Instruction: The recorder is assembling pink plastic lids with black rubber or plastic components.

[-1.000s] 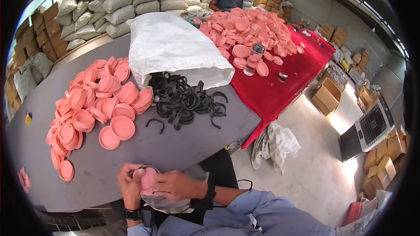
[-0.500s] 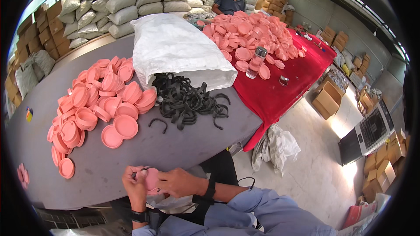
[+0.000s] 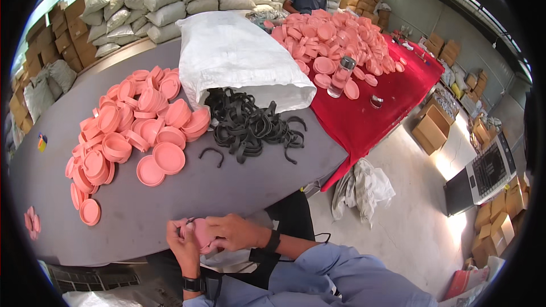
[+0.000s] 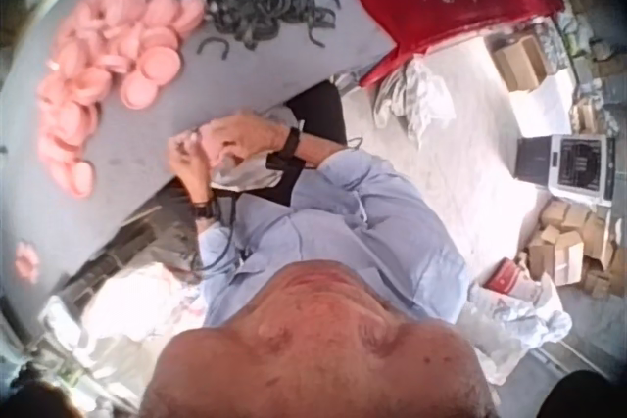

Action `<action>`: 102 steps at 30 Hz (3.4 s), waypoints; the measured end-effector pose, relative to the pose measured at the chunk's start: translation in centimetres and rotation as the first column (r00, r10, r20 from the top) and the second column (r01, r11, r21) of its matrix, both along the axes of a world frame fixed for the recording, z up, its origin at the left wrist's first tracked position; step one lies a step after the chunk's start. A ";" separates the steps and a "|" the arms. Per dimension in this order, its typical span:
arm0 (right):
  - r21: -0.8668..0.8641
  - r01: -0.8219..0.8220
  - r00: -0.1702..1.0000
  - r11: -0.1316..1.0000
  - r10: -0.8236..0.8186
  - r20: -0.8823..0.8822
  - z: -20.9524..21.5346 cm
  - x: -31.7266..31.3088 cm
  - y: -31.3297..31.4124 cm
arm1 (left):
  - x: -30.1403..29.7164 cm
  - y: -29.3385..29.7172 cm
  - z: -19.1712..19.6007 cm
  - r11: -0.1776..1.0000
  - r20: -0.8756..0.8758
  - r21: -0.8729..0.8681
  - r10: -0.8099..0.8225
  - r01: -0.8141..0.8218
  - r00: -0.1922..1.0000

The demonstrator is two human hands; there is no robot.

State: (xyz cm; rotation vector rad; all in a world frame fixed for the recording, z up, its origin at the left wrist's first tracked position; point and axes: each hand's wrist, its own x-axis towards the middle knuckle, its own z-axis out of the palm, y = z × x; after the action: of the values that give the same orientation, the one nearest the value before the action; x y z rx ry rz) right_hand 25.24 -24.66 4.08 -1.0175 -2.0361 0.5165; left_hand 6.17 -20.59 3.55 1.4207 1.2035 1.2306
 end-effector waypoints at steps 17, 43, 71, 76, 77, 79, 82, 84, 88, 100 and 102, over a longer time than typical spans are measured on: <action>-0.068 0.350 0.933 0.934 -0.354 -0.066 -1.7 -5.0 -4.1 | -1.1 -6.3 3.1 0.995 -0.088 0.062 0.082 -0.077 0.993; -0.285 0.341 0.903 0.896 -0.228 0.364 -16.6 -0.9 -4.4 | -7.3 -2.5 1.3 0.691 0.204 -0.545 -0.440 0.475 0.875; -0.541 -0.087 0.846 0.836 0.349 0.402 -20.5 -3.7 -7.0 | -6.4 13.7 -1.9 0.805 -0.509 0.592 0.354 0.021 0.784; -0.508 -0.332 0.935 0.795 0.349 -0.065 -9.0 -2.4 -4.0 | -10.5 10.3 1.2 0.898 -0.382 0.389 0.361 -0.206 0.851; -0.409 -0.365 0.930 0.836 0.346 -0.123 -5.0 -2.4 -2.6 | -13.4 11.3 -1.3 0.860 -0.366 0.398 0.467 -0.319 0.805; -0.379 -0.275 0.960 0.884 0.234 -0.151 1.8 0.4 0.7 | -14.7 11.8 -3.1 0.886 -0.313 0.289 0.446 -0.363 0.838; -0.011 0.319 0.945 0.948 -0.319 -0.071 3.8 4.4 4.8 | -10.4 11.9 -3.1 0.930 0.141 0.011 0.362 -0.367 0.921; 0.217 0.554 0.831 0.804 -0.550 -0.082 4.3 5.6 7.7 | -8.5 11.0 -2.2 0.922 0.364 -0.177 0.387 -0.345 0.847; 0.239 0.643 0.701 0.728 -0.685 0.200 0.9 4.6 13.1 | -10.5 9.9 -3.3 0.982 0.249 -0.147 0.151 -0.117 0.957; 0.372 0.677 0.606 0.635 -0.768 0.207 -1.6 4.7 15.7 | -10.5 9.8 -2.4 0.990 -0.106 0.111 0.098 -0.086 0.990; 0.329 0.695 0.590 0.639 -0.769 0.245 -2.6 4.9 16.2 | -9.9 9.4 -1.8 0.979 -0.132 0.189 0.099 -0.073 0.986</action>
State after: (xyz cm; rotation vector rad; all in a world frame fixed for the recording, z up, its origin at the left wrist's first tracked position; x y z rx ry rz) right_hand 30.12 -8.50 1.45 -1.7972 -1.6742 -0.3570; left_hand -3.77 -11.18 1.75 1.6291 1.2850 1.3480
